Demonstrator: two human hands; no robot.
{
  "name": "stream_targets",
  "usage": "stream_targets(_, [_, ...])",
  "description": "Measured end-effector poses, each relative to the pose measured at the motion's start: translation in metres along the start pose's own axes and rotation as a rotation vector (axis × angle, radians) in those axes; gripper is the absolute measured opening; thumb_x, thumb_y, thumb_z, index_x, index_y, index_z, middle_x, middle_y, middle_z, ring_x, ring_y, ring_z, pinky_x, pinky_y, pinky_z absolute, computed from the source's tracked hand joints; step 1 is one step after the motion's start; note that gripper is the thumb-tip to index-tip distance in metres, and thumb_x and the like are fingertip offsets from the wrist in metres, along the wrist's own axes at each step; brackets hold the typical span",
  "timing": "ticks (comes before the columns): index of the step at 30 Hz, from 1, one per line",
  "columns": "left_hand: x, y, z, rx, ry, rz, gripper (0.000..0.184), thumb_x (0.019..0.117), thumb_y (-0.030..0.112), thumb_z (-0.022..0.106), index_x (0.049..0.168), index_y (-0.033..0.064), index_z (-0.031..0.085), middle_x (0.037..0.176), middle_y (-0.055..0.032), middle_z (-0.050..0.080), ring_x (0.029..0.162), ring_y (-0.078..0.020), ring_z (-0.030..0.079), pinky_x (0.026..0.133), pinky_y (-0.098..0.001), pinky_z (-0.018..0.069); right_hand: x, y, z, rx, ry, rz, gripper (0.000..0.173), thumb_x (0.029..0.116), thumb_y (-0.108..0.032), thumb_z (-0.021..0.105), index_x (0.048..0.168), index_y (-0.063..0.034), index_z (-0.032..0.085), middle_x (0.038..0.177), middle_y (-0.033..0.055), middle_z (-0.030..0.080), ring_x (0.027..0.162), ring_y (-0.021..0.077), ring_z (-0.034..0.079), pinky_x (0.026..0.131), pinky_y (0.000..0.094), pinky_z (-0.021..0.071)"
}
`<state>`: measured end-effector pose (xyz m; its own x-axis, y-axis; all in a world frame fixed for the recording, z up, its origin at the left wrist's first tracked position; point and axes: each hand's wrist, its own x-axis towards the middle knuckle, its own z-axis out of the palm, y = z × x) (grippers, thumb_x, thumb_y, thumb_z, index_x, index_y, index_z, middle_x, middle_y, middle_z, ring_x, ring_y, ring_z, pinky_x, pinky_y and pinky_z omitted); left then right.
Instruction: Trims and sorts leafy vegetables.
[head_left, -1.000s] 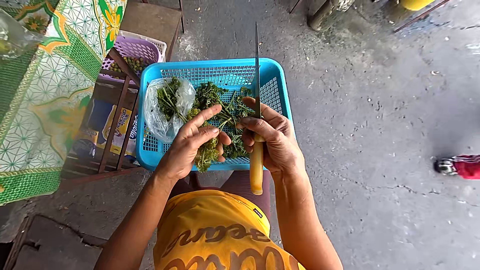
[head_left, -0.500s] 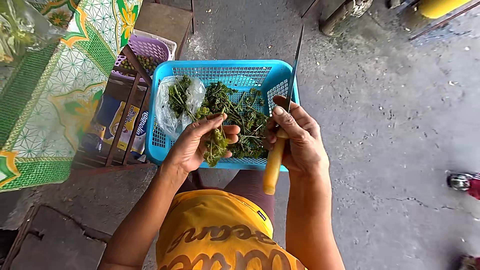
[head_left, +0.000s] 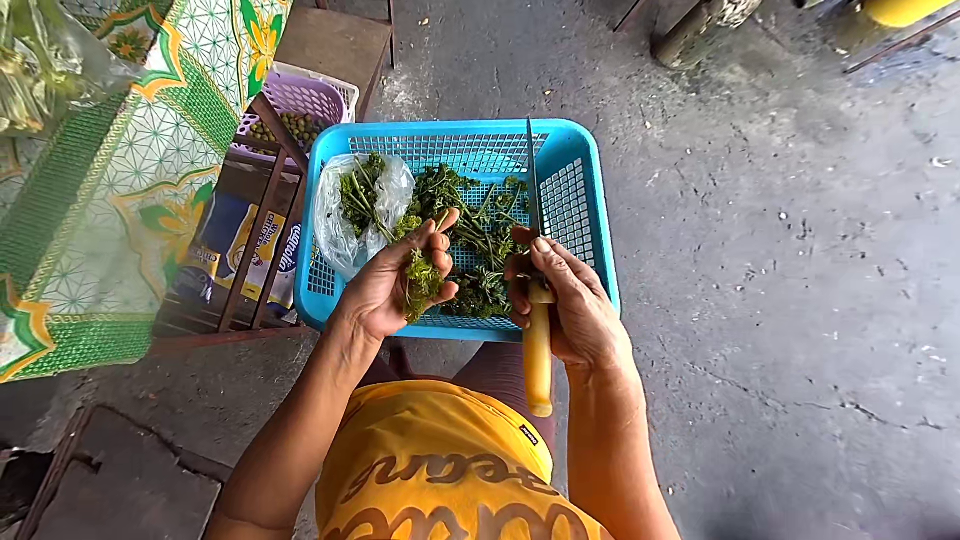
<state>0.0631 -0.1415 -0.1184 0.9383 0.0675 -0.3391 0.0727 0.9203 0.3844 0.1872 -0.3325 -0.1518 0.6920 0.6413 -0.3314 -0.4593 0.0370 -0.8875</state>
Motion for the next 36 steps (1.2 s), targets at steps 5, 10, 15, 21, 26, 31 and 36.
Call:
stream_targets(5, [-0.001,0.003,0.004,0.077,0.040,0.101,0.022,0.1047,0.038,0.053,0.103,0.0211,0.066,0.080,0.0045,0.062,0.067,-0.0073,0.066,0.058,-0.0274,0.0596,-0.008,-0.001,-0.011,0.023,-0.036,-0.006,0.041,0.1110,-0.035,0.033,0.143,-0.0195,0.053,0.087,0.0041,0.063,0.051,0.0095,0.055,0.043,0.0225,0.0500])
stream_targets(10, [0.001,0.009,-0.014,-0.243,-0.116,0.119,0.021,0.1043,0.025,0.052,0.087,0.0153,0.061,0.068,0.0013,0.055,0.061,-0.0106,0.062,0.061,-0.0249,0.0585,-0.017,0.006,-0.039,0.231,-0.099,-0.037,0.047,0.1084,-0.047,0.038,0.144,-0.0191,0.051,0.089,0.0018,0.065,0.052,0.0078,0.057,0.044,0.0209,0.0513])
stream_targets(15, [-0.005,0.013,-0.011,-0.293,-0.072,0.140,0.040,0.1076,0.047,0.043,0.096,0.0140,0.063,0.072,-0.0001,0.057,0.063,-0.0128,0.064,0.064,-0.0274,0.0604,-0.013,0.015,-0.048,0.602,-0.193,-0.052,0.052,0.1014,-0.045,0.057,0.140,-0.0097,0.055,0.090,0.0064,0.066,0.057,0.0117,0.063,0.046,0.0235,0.0551])
stream_targets(21, [-0.013,0.022,-0.005,-0.283,-0.171,0.124,0.059,0.1040,0.062,0.035,0.133,0.0168,0.060,0.089,-0.0041,0.064,0.079,-0.0190,0.069,0.074,-0.0362,0.0629,-0.010,0.016,-0.048,0.627,-0.277,-0.082,0.055,0.1007,-0.043,0.060,0.140,-0.0056,0.056,0.091,0.0076,0.066,0.059,0.0127,0.064,0.048,0.0238,0.0554])
stream_targets(26, [-0.012,0.021,0.000,-0.111,-0.284,0.171,0.073,0.1038,0.066,0.023,0.151,0.0186,0.052,0.126,-0.0072,0.067,0.115,-0.0270,0.067,0.097,-0.0558,0.0564,-0.011,0.016,-0.048,0.686,-0.295,-0.075,0.055,0.0990,-0.041,0.063,0.139,-0.0047,0.056,0.091,0.0076,0.066,0.059,0.0126,0.064,0.047,0.0235,0.0554])
stream_targets(31, [-0.012,0.018,0.006,-0.103,-0.322,0.144,0.074,0.1031,0.067,0.021,0.152,0.0202,0.051,0.141,-0.0078,0.060,0.128,-0.0300,0.061,0.099,-0.0610,0.0534,-0.011,0.017,-0.049,0.708,-0.284,-0.074,0.054,0.0983,-0.041,0.064,0.138,-0.0052,0.057,0.091,0.0077,0.067,0.060,0.0129,0.065,0.048,0.0245,0.0561])
stream_targets(36, [-0.011,0.016,0.008,-0.081,-0.318,0.141,0.077,0.1018,0.069,0.021,0.150,0.0192,0.053,0.140,-0.0079,0.061,0.128,-0.0317,0.060,0.098,-0.0638,0.0523,-0.011,0.017,-0.049,0.736,-0.289,-0.067,0.054,0.0984,-0.039,0.064,0.139,-0.0040,0.057,0.090,0.0086,0.067,0.060,0.0134,0.066,0.048,0.0245,0.0564])
